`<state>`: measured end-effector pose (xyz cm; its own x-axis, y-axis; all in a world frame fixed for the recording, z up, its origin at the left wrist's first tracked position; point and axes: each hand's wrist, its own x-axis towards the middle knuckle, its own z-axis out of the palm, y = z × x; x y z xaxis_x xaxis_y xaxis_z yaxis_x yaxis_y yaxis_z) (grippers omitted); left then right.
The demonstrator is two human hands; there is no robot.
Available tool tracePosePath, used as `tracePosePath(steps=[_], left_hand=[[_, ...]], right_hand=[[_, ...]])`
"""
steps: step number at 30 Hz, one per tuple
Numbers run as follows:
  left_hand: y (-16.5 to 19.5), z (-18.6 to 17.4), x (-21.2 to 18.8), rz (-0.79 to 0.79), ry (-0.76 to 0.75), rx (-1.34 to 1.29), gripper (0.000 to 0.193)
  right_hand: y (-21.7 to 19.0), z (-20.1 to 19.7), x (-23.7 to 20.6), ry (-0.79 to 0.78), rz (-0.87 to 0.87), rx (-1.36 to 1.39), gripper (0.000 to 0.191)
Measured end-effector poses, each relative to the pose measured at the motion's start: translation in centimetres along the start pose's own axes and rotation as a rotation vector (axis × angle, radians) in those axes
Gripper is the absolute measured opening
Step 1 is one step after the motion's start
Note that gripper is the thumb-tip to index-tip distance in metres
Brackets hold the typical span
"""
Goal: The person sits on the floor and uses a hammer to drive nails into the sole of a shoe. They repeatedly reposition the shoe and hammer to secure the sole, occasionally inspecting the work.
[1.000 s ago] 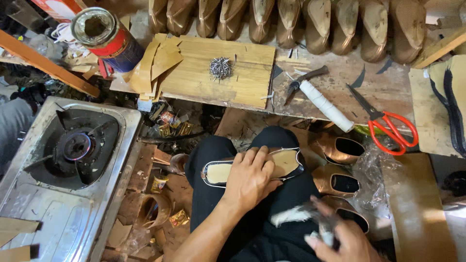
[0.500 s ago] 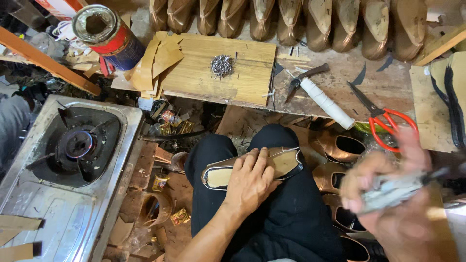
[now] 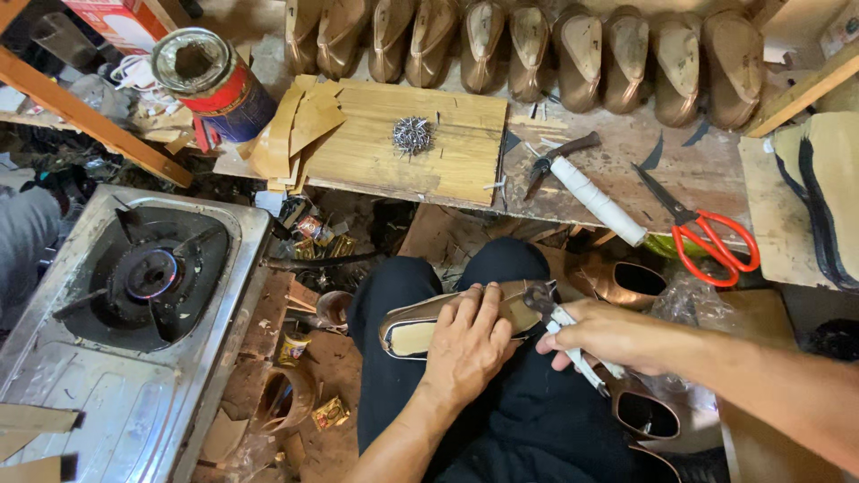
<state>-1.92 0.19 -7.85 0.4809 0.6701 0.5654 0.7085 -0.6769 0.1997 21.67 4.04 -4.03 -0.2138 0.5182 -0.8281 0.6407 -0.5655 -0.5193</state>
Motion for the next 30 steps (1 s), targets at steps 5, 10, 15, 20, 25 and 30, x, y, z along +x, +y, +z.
tracePosePath(steps=[5, 10, 15, 20, 25, 30], left_hand=[[0.1, 0.0, 0.2, -0.015, 0.021, 0.006, 0.036], [0.0, 0.3, 0.1, -0.017, 0.024, 0.004, 0.032], [0.0, 0.2, 0.2, -0.024, 0.034, 0.005, 0.031], [-0.6, 0.5, 1.0, -0.073, 0.022, -0.057, 0.036], [-1.7, 1.7, 2.2, -0.135, -0.042, -0.058, 0.037], [-1.9, 1.6, 2.3, -0.077, -0.114, -0.072, 0.042]], right_hand=[[-2.2, -0.7, 0.2, -0.031, 0.058, -0.258, 0.034], [-4.0, -0.5, -0.4, -0.042, 0.097, -0.256, 0.031], [-5.4, -0.9, -1.0, -0.003, 0.131, -0.202, 0.027], [-3.7, 1.0, -0.7, 0.285, -0.133, -0.321, 0.033], [-1.3, 6.3, 2.2, 0.949, -0.656, -0.253, 0.025], [0.7, 5.1, 2.1, 0.72, -0.536, -0.311, 0.027]])
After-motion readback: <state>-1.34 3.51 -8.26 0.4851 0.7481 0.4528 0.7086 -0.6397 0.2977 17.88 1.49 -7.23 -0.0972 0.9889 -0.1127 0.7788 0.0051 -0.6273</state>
